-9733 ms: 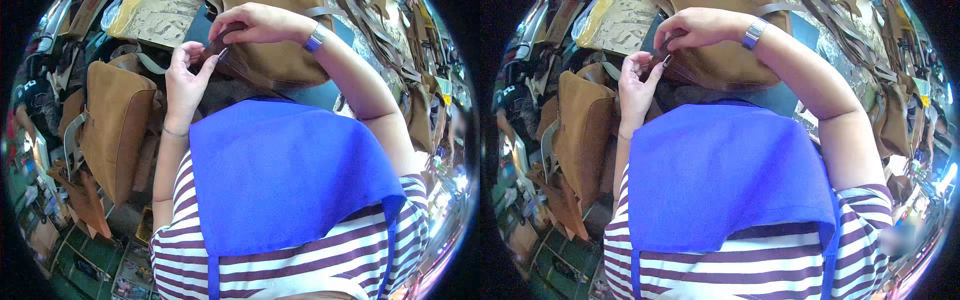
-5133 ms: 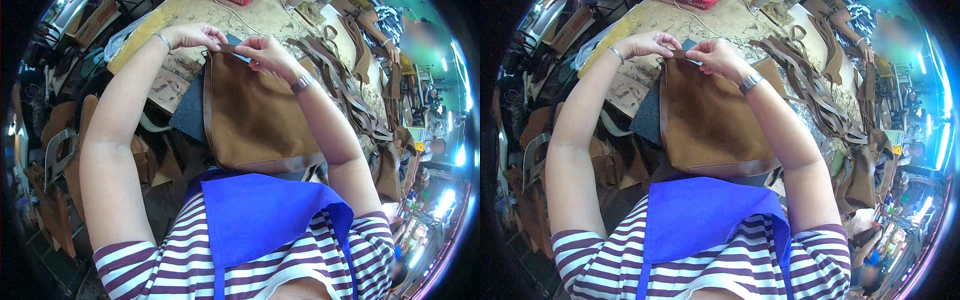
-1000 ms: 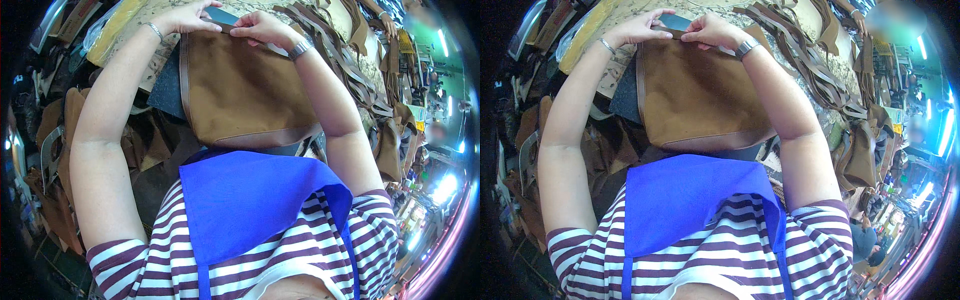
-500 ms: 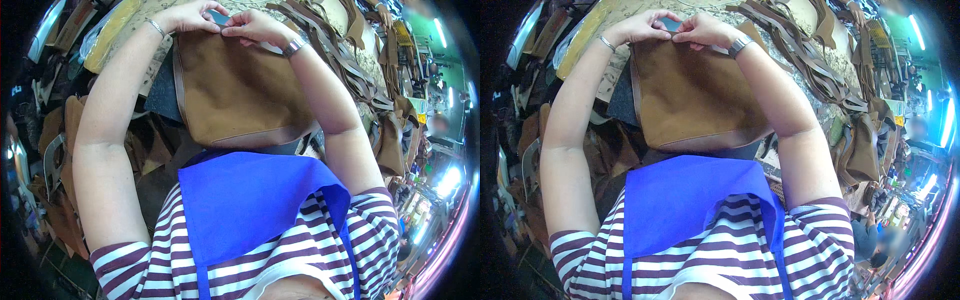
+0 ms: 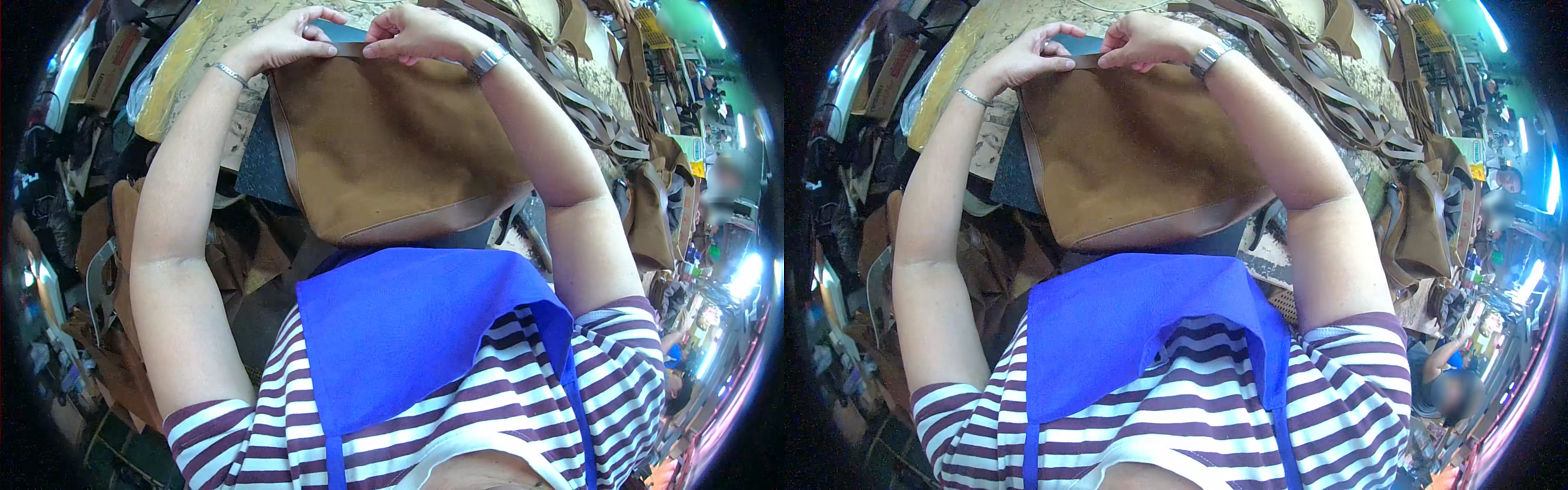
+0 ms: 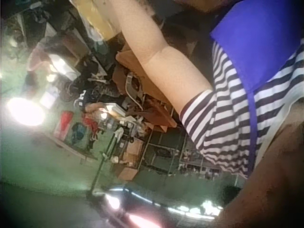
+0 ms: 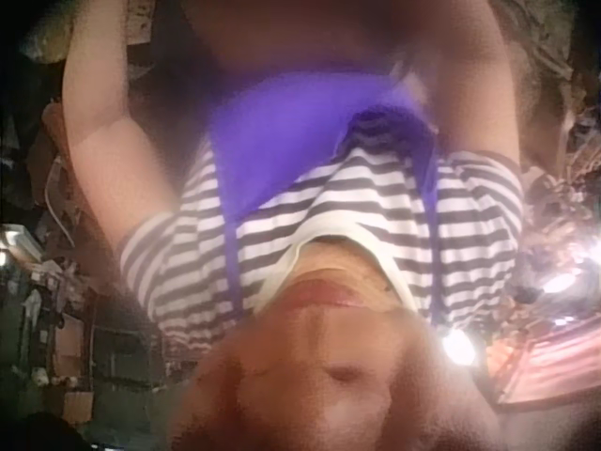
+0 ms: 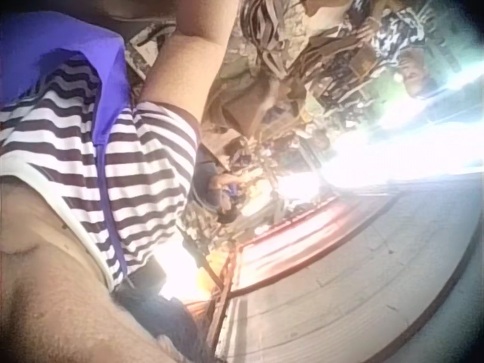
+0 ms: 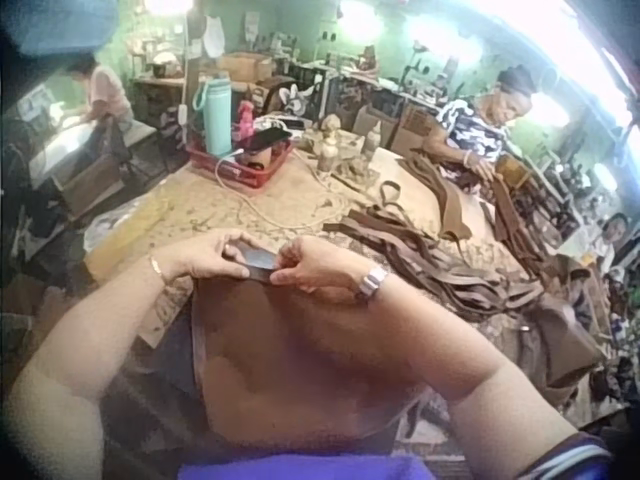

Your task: Assembling and folding the edges of a leather bag at a workshop table.

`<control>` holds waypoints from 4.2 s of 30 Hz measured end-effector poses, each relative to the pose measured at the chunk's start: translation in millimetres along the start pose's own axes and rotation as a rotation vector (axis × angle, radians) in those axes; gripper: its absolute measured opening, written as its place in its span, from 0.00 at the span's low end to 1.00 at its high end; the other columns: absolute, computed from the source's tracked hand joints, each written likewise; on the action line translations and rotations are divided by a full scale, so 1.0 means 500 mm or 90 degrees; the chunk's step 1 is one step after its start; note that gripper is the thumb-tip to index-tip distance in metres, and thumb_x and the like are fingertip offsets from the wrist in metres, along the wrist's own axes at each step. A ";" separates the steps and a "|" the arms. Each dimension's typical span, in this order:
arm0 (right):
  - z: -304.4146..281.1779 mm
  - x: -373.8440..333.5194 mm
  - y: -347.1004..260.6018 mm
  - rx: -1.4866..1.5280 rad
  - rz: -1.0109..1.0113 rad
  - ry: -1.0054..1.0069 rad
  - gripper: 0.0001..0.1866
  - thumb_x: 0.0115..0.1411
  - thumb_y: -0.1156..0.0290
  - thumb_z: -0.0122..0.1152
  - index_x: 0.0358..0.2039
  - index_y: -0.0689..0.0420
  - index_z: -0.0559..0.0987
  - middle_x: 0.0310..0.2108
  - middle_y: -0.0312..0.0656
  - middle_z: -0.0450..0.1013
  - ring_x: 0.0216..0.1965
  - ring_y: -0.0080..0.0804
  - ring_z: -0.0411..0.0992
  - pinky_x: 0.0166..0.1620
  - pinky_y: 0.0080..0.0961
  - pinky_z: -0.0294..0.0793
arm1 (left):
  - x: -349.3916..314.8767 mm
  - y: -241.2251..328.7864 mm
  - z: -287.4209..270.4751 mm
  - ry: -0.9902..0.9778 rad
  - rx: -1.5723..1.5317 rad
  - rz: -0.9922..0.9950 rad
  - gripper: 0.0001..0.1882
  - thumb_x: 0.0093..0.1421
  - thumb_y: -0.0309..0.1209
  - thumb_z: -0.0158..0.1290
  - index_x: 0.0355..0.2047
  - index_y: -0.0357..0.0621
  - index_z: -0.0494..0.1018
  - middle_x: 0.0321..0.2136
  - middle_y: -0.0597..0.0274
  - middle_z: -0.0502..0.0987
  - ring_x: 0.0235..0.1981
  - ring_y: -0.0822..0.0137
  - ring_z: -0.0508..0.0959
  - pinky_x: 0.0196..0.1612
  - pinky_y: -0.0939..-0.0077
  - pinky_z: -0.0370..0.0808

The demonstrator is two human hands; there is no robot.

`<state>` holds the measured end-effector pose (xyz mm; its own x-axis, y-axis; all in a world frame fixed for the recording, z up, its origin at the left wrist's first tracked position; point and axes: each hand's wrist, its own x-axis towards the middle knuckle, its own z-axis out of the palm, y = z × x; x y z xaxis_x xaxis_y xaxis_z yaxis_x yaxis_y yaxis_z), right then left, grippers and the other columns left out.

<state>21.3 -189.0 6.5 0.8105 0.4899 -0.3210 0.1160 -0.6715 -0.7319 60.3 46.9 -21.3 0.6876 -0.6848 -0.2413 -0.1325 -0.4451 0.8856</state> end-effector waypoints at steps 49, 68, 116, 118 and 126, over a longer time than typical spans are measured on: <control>-0.038 -0.025 0.039 -0.133 -0.110 -0.019 0.19 0.51 0.58 0.64 0.40 0.56 0.80 0.29 0.41 0.78 0.29 0.27 0.74 0.34 0.25 0.73 | 0.007 0.030 0.056 0.040 -0.018 0.017 0.24 0.54 0.25 0.57 0.51 0.47 0.65 0.29 0.72 0.74 0.33 0.81 0.70 0.41 0.86 0.65; -0.016 -0.022 0.059 -0.130 -0.106 0.036 0.15 0.53 0.60 0.62 0.36 0.57 0.79 0.29 0.45 0.77 0.33 0.37 0.74 0.37 0.30 0.72 | 0.049 0.039 0.086 0.024 0.040 0.005 0.26 0.53 0.27 0.59 0.52 0.45 0.62 0.30 0.67 0.76 0.35 0.78 0.72 0.42 0.82 0.68; -0.017 -0.041 0.088 -0.258 -0.153 0.121 0.22 0.50 0.59 0.61 0.42 0.60 0.74 0.39 0.49 0.74 0.41 0.42 0.72 0.46 0.32 0.71 | 0.034 0.098 0.180 0.267 0.301 -0.019 0.29 0.51 0.27 0.57 0.54 0.45 0.62 0.34 0.64 0.77 0.39 0.72 0.73 0.50 0.75 0.65; -0.020 -0.116 0.124 -0.254 -0.185 0.259 0.29 0.53 0.56 0.62 0.51 0.59 0.69 0.47 0.50 0.70 0.48 0.44 0.69 0.51 0.32 0.68 | -0.043 0.125 0.209 0.375 0.446 0.020 0.36 0.52 0.35 0.58 0.59 0.47 0.55 0.46 0.54 0.73 0.53 0.60 0.67 0.61 0.57 0.52; 0.042 -0.434 0.228 0.201 0.200 0.287 0.32 0.58 0.50 0.58 0.57 0.56 0.65 0.42 0.43 0.71 0.44 0.28 0.69 0.49 0.25 0.67 | -0.401 0.032 0.341 0.405 -0.266 -0.163 0.37 0.60 0.27 0.52 0.64 0.39 0.44 0.60 0.44 0.54 0.51 0.64 0.67 0.54 0.73 0.64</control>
<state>-153.5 -360.3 -20.1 0.9484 -0.0334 -0.3153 -0.2867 -0.5147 -0.8080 -201.5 78.4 -26.3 0.9521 -0.0744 -0.2967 0.2766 -0.2052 0.9388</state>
